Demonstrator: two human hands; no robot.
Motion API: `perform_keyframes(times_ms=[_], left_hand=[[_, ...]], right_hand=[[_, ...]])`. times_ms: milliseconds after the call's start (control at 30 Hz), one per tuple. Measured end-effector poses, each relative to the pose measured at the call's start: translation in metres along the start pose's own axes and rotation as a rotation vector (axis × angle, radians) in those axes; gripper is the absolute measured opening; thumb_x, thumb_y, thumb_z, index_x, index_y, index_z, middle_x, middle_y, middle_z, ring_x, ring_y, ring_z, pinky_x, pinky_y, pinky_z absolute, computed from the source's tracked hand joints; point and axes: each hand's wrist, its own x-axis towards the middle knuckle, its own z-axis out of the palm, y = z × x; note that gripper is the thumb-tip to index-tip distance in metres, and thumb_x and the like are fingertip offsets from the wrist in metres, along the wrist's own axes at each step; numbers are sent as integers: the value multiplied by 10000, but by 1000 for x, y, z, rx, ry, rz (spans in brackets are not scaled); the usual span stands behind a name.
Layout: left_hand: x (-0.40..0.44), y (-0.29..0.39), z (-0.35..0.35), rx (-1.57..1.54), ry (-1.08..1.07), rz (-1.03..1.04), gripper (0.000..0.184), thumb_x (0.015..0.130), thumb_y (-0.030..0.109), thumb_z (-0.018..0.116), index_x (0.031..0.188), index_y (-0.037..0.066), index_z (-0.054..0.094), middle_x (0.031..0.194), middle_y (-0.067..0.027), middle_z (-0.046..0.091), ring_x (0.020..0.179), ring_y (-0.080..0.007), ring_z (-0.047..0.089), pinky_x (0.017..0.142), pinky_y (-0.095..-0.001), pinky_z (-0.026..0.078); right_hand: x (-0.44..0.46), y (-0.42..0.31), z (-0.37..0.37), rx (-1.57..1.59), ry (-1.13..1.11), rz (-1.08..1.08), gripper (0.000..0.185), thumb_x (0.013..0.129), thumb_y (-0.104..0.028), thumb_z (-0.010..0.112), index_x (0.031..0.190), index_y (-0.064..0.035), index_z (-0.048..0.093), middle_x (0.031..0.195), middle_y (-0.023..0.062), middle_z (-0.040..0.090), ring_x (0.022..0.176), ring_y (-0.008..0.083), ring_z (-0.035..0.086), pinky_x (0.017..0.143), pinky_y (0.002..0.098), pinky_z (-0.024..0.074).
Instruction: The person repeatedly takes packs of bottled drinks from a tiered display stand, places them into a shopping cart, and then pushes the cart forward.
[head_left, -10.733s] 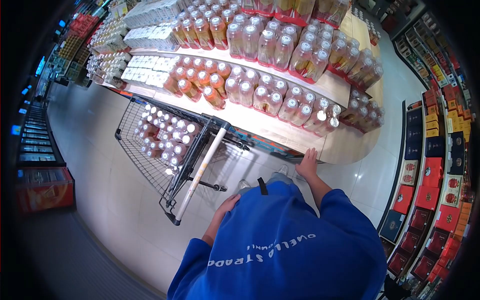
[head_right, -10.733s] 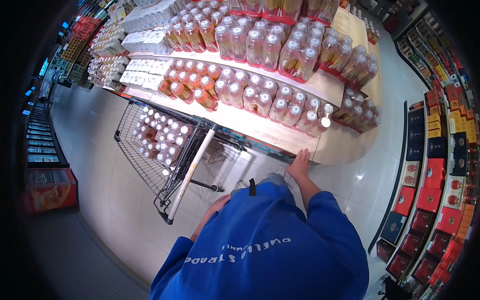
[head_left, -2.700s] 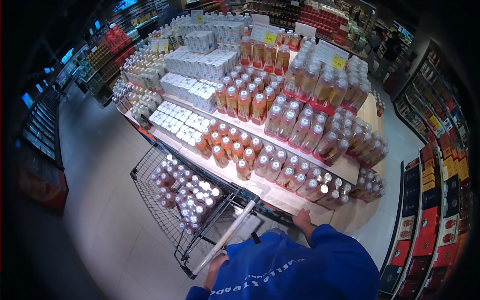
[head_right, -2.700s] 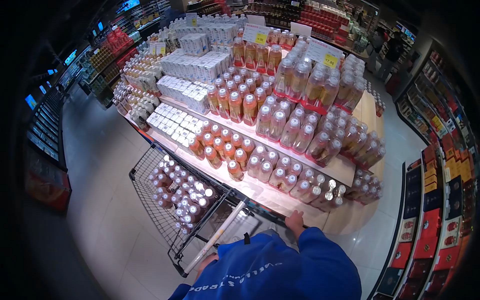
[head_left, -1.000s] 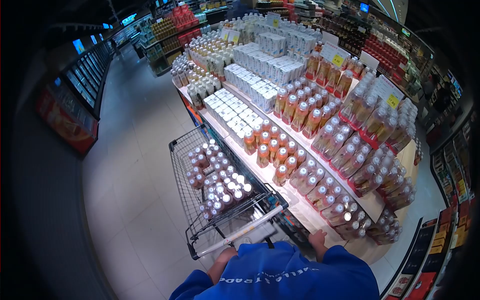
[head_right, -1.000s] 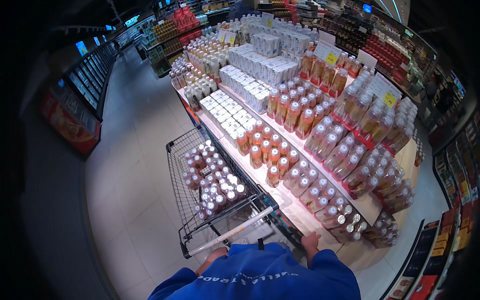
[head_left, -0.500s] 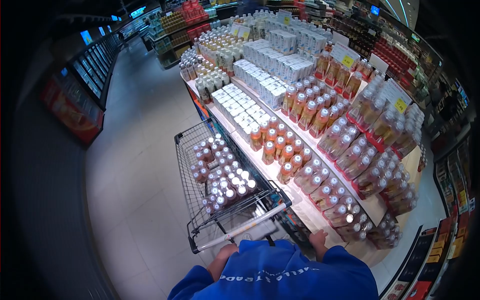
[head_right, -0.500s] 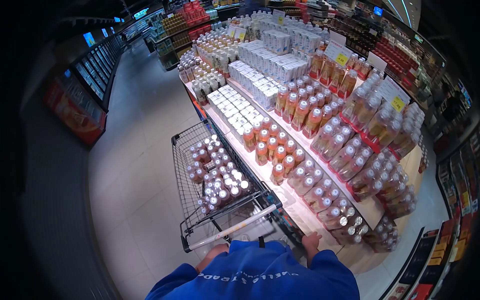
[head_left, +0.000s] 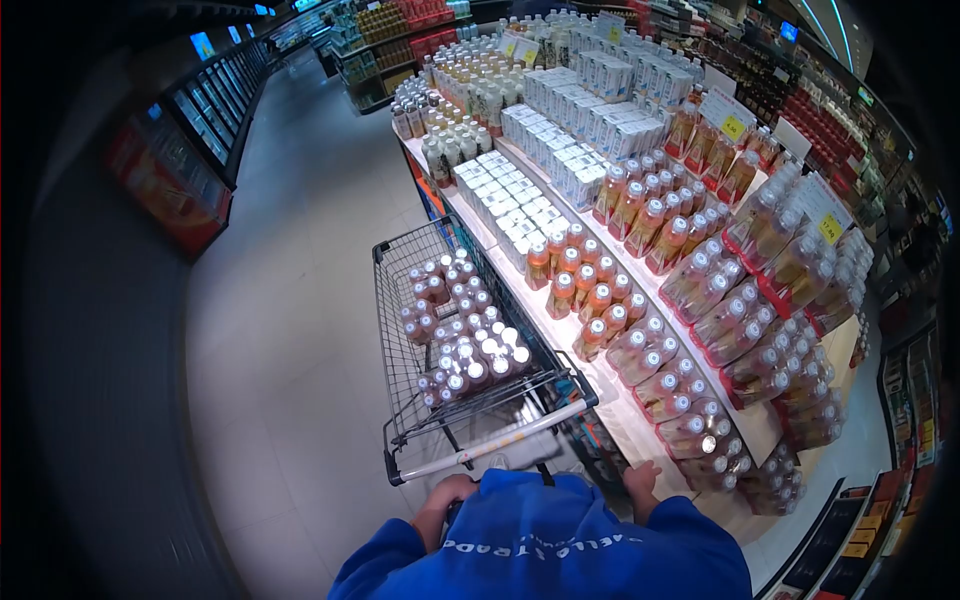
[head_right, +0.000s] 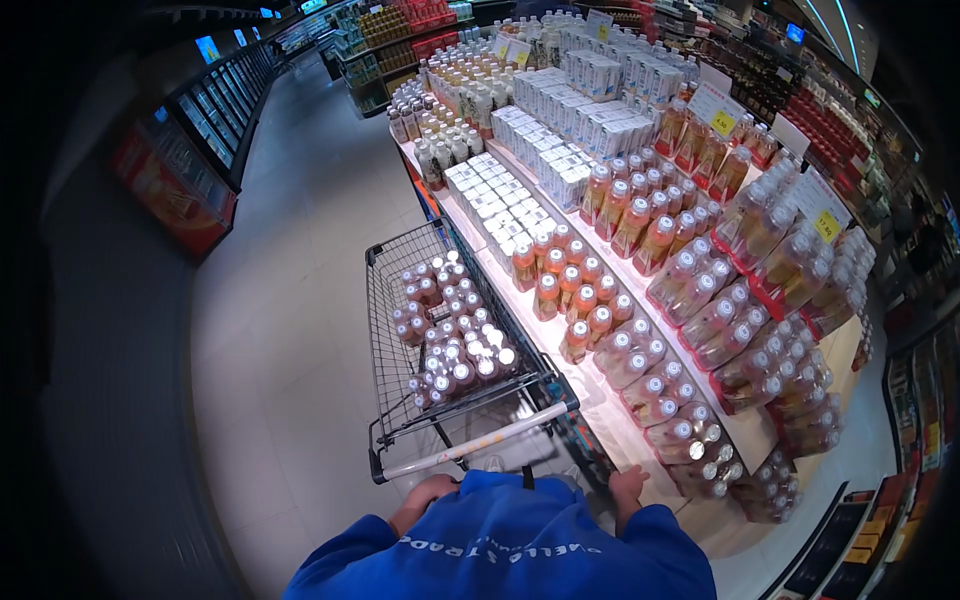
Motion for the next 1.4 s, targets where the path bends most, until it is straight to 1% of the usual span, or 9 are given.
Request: perform_keyframes(times_ms=[167, 600, 700, 867, 1000, 1233, 1333, 1367, 1400], left_hand=[[46, -45, 26, 161, 215, 242, 594, 971, 517, 473, 1321, 83, 677, 1308, -215, 684, 1201, -418, 648, 1036, -482, 505], [-72, 39, -20, -42, 268, -41, 737, 947, 517, 475, 1399, -63, 523, 1301, -323, 645, 1197, -451, 642, 1049, -502, 493], [-89, 47, -20, 24, 319, -64, 703, 949, 495, 508, 1419, -28, 501, 1285, -318, 648, 1185, -447, 647, 1027, -515, 496], [-196, 82, -83, -168, 354, 494, 505, 1000, 378, 602, 1394, 70, 534, 1208, -233, 689, 1143, -415, 660, 934, -500, 515], [-257, 100, -169, -356, 761, 764, 420, 972, 248, 705, 1338, 52, 639, 1162, -170, 705, 1059, -317, 681, 925, -380, 522], [-394, 198, -298, -311, 1048, 1153, 402, 977, 222, 703, 1324, 22, 672, 1119, -89, 706, 958, -153, 646, 884, -286, 518], [-443, 246, -339, -137, 1113, 1395, 531, 1031, 406, 543, 1415, 45, 606, 914, -79, 690, 790, -88, 639, 572, -204, 347], [-454, 246, -366, -133, 1066, 1478, 545, 1025, 428, 549, 1420, 56, 608, 948, -111, 701, 784, -111, 651, 569, -224, 366], [-488, 267, -379, -6, 573, 1608, 602, 1000, 429, 593, 1452, 34, 555, 1184, -174, 645, 1037, -183, 630, 846, -272, 414]], right_hand=[[7, 6, 7, -4, 24, -25, 649, 848, -266, 723, 1350, 21, 430, 1406, 352, 374, 1121, 490, 640, 974, 501, 547], [22, 21, 1, -74, -92, -106, 597, 873, -306, 685, 1337, 7, 477, 1431, 370, 377, 1170, 515, 604, 1025, 502, 515], [27, 24, 7, -97, -42, -148, 528, 876, -337, 698, 1256, 14, 590, 1329, 321, 555, 1127, 472, 646, 985, 484, 529], [19, -27, -23, -195, -541, -427, 461, 863, -459, 740, 979, -12, 745, 957, 193, 757, 903, 329, 729, 855, 434, 557], [-60, -138, -110, -135, -548, -958, 502, 921, -436, 722, 1200, -22, 670, 1018, 190, 746, 944, 320, 719, 848, 409, 556], [-250, -302, -345, 233, 250, -1895, 746, 888, -250, 774, 1523, -69, 426, 1428, 174, 516, 1067, 289, 657, 957, 417, 533], [-294, -345, -419, 391, 622, -2190, 995, 832, -155, 800, 1622, -50, 204, 1517, 213, 456, 1142, 317, 661, 1106, 486, 454], [-305, -357, -443, 419, 790, -2250, 1023, 842, -162, 804, 1636, -57, 167, 1537, 208, 438, 1150, 325, 660, 1123, 500, 436], [-317, -360, -461, 366, 946, -2294, 1067, 824, -154, 826, 1643, -60, 149, 1575, 200, 378, 1192, 328, 630, 1086, 482, 454]])
